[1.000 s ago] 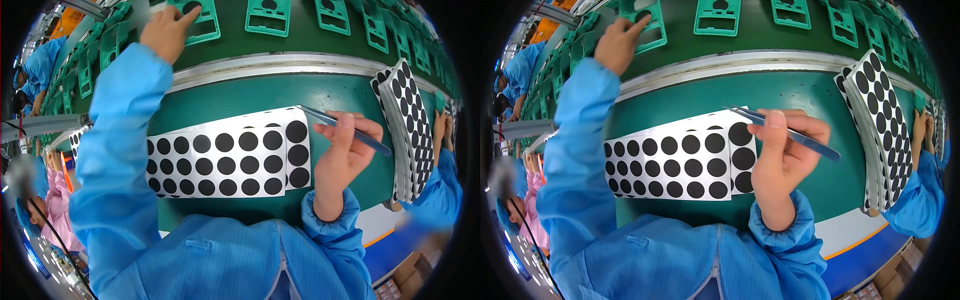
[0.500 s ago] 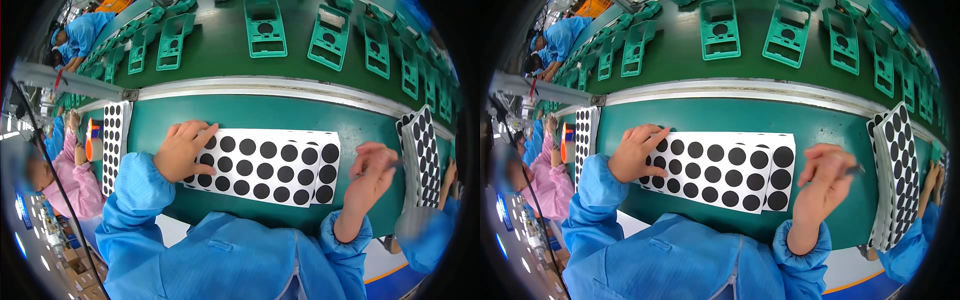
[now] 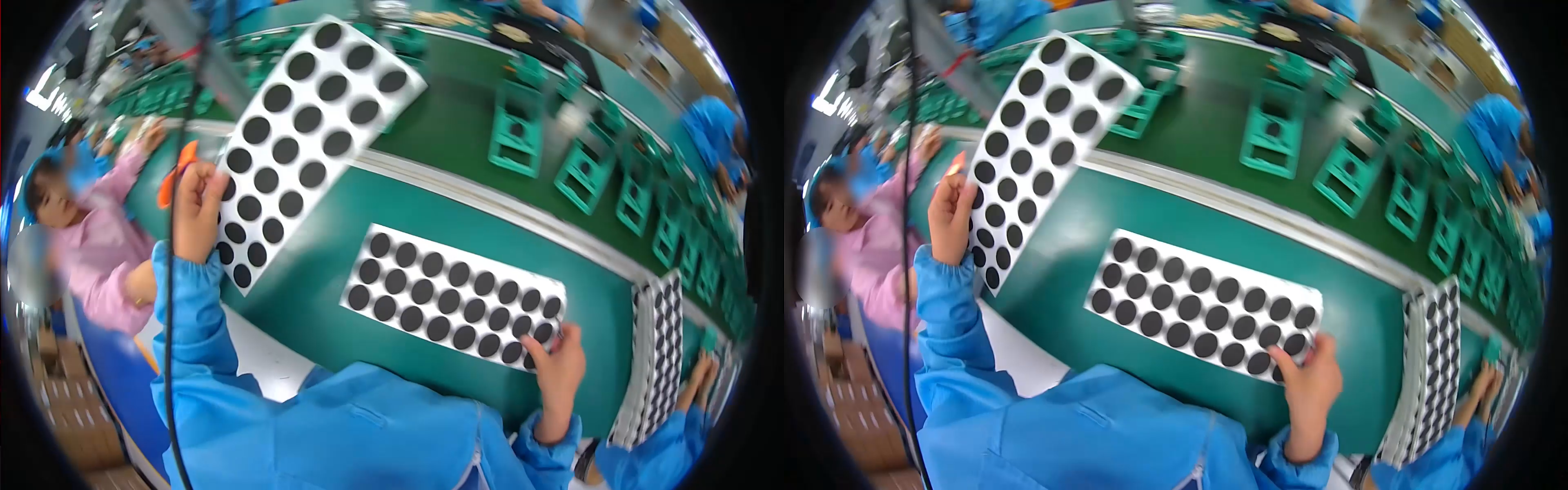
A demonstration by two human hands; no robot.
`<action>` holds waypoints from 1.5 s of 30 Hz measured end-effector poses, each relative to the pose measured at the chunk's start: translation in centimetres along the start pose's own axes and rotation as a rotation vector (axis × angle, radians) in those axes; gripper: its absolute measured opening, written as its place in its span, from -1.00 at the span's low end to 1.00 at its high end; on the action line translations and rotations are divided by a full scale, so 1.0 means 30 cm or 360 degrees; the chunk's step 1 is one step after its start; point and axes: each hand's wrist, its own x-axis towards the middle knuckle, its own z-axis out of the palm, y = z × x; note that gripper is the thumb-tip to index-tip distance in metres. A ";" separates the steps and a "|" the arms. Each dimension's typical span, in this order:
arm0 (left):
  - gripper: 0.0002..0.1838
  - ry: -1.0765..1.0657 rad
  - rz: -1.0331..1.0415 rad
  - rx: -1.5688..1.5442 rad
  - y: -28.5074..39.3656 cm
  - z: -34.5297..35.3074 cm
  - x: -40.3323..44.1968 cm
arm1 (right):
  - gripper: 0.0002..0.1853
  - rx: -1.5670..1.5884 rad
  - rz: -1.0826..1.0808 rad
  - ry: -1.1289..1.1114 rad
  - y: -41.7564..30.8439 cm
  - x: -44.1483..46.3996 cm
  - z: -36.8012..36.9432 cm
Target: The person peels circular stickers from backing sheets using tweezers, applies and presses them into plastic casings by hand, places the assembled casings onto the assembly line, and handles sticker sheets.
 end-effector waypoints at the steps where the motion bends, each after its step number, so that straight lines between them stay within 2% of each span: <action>1: -0.93 0.0116 -0.0027 -0.0057 -0.007 -0.077 -0.005 | -0.38 -0.0006 0.0005 0.0043 -0.004 -0.006 0.005; 2: -0.93 0.0218 -0.0044 -0.0129 -0.007 -0.134 -0.004 | -0.40 -0.0041 -0.0044 0.0081 -0.009 -0.016 0.006; 3: -0.93 0.0354 -0.0004 0.0145 0.087 -0.153 -0.014 | -0.42 -0.0089 -0.0079 0.0124 -0.012 -0.024 0.007; 4: -0.93 0.0387 0.0074 0.0024 0.049 -0.211 -0.013 | -0.42 -0.0083 -0.0126 0.0110 -0.024 -0.031 0.009; 7: -0.93 0.0551 0.0000 0.0149 -0.001 -0.313 0.002 | -0.49 -0.0006 -0.0104 0.0235 -0.029 -0.053 0.016; 8: -0.91 0.0499 -0.0097 0.0379 -0.030 -0.338 0.007 | -0.49 -0.0002 -0.0133 0.0228 -0.029 -0.056 0.021; 10: -0.88 0.0242 -0.0327 0.0429 -0.235 -0.396 0.003 | -0.53 -0.0012 -0.0217 0.0325 -0.019 -0.066 0.033; 11: -0.87 0.0101 -0.0330 0.0648 -0.317 -0.398 -0.016 | -0.54 -0.0040 -0.0321 0.0380 0.014 -0.066 0.049; 12: -0.85 -0.0047 -0.0323 0.0864 -0.315 -0.372 -0.014 | -0.54 -0.0036 -0.0307 0.0395 0.007 -0.066 0.048; 14: -0.81 -0.0129 -0.0656 0.1294 -0.293 -0.328 -0.007 | -0.64 0.0148 -0.0319 0.0346 -0.007 -0.073 0.034; 15: -0.80 -0.0146 -0.0605 0.1314 -0.308 -0.313 -0.006 | -0.64 0.0136 -0.0321 0.0348 0.005 -0.074 0.036; 17: -0.79 -0.0147 -0.0568 0.1332 -0.367 -0.309 0.004 | -0.78 0.0502 -0.0297 0.0283 0.034 -0.061 0.053; 19: -0.79 -0.0358 -0.0497 0.1318 -0.420 -0.316 0.020 | -0.80 0.0508 -0.0437 0.0289 0.006 -0.042 -0.014; 20: -0.77 -0.0388 -0.0565 0.1397 -0.431 -0.306 0.018 | -0.79 0.0507 -0.0556 0.0302 -0.014 -0.036 -0.064; 21: -0.72 -0.0325 -0.0441 0.1428 -0.510 -0.326 0.011 | -0.74 0.0526 -0.0587 0.0254 -0.038 -0.024 -0.115; 22: -0.67 -0.0262 -0.0309 0.1441 -0.592 -0.333 0.000 | -0.75 0.0741 -0.0479 0.0169 -0.003 0.002 -0.138; 24: -0.53 -0.0233 -0.0166 0.1660 -0.456 -0.317 0.000 | -0.86 0.1325 -0.0231 -0.0069 -0.036 0.033 -0.172; 25: -0.49 -0.0239 -0.0013 0.1542 -0.423 -0.319 -0.007 | -0.88 0.1372 0.0012 -0.0105 -0.073 0.040 -0.180; 26: -0.45 -0.0240 0.0131 0.1427 -0.387 -0.329 -0.023 | -0.86 0.1422 0.0017 -0.0298 -0.078 0.068 -0.184; 28: -0.43 -0.0343 -0.0243 0.0881 -0.220 -0.319 -0.058 | -0.76 0.1459 0.0056 -0.0664 0.012 0.137 -0.160; 29: -0.41 -0.0408 -0.0178 0.0820 -0.114 -0.302 -0.078 | -0.76 0.1446 0.0076 -0.0657 0.036 0.148 -0.169; 30: -0.38 -0.0462 -0.0123 0.0766 -0.020 -0.259 -0.112 | -0.71 0.1575 0.0156 -0.0868 0.051 0.161 -0.173; 31: -0.34 -0.0564 -0.0234 0.0433 0.047 -0.193 -0.159 | -0.66 0.1701 0.0226 -0.1092 0.048 0.173 -0.172; 32: -0.31 -0.0645 -0.0338 0.0104 0.117 -0.127 -0.202 | -0.66 0.1691 0.0210 -0.1116 0.012 0.163 -0.165; 34: -0.26 -0.0835 -0.0669 -0.0843 0.194 0.024 -0.290 | -0.67 0.1935 0.0135 -0.0753 -0.075 0.117 -0.151; 36: -0.26 -0.1042 -0.0848 -0.1614 0.211 0.118 -0.281 | -0.68 0.1931 0.0073 -0.0750 -0.090 0.115 -0.146; 37: -0.32 -0.1049 -0.1151 -0.1737 0.219 0.110 -0.258 | -0.69 0.1890 -0.0028 -0.0711 -0.107 0.114 -0.145; 38: -0.51 -0.0965 -0.1173 -0.1713 0.242 0.101 -0.234 | -0.69 0.1851 -0.0130 -0.0672 -0.130 0.113 -0.142; 39: -0.62 -0.0947 -0.1120 -0.1489 0.240 0.088 -0.225 | -0.75 0.1905 -0.0163 -0.0510 -0.183 0.101 -0.127; 41: -0.81 -0.0819 -0.0948 -0.0823 0.213 0.028 -0.204 | -0.76 0.1854 -0.0207 -0.0624 -0.180 0.121 -0.100; 42: -0.84 -0.0721 -0.0896 -0.0495 0.168 -0.019 -0.203 | -0.77 0.1777 -0.0235 -0.0728 -0.184 0.126 -0.079; 43: -0.89 -0.0405 -0.0712 -0.0374 0.156 -0.064 -0.192 | -0.79 0.1879 -0.0162 -0.0924 -0.251 0.109 -0.088; 44: -0.88 -0.0145 -0.0733 -0.0125 0.048 -0.164 -0.203 | -0.80 0.1611 -0.0274 -0.0914 -0.331 0.094 -0.099; 45: -0.86 -0.0187 -0.0896 -0.0447 0.064 -0.255 -0.161 | -0.81 0.1597 -0.0311 -0.0943 -0.356 0.092 -0.087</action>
